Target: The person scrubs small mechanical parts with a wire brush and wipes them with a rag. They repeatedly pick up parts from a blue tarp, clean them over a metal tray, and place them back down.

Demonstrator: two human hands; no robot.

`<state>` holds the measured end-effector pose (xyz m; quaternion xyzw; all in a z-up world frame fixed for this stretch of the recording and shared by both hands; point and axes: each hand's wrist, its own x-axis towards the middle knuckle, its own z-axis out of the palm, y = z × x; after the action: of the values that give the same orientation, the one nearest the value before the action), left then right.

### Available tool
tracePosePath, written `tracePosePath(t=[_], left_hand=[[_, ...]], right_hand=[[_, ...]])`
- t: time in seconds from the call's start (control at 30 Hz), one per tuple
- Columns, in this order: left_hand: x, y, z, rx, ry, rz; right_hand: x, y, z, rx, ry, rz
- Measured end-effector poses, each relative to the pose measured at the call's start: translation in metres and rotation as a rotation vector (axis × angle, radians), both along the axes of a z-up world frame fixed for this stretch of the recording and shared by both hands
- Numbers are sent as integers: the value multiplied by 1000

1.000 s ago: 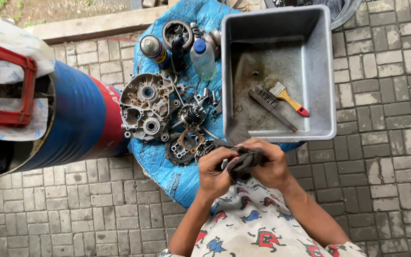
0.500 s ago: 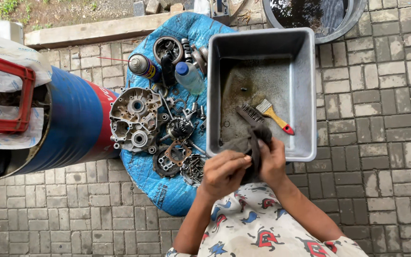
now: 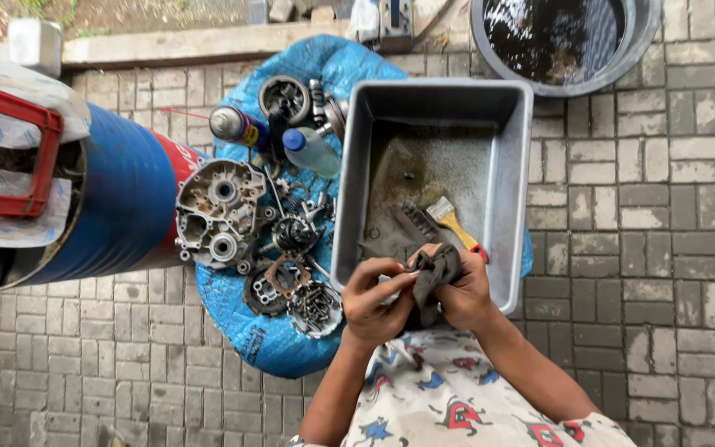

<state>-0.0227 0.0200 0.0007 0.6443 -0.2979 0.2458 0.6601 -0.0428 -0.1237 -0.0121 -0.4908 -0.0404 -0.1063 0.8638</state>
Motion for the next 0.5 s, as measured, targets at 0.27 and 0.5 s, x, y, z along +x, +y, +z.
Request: tracePosePath(t=[0.27, 0.5], left_hand=[[7, -15, -1, -22, 50, -12], [6, -41, -17, 45, 44, 1]], right_hand=[[7, -48, -35, -179, -122, -8], [4, -60, -46, -365, -45, 1]])
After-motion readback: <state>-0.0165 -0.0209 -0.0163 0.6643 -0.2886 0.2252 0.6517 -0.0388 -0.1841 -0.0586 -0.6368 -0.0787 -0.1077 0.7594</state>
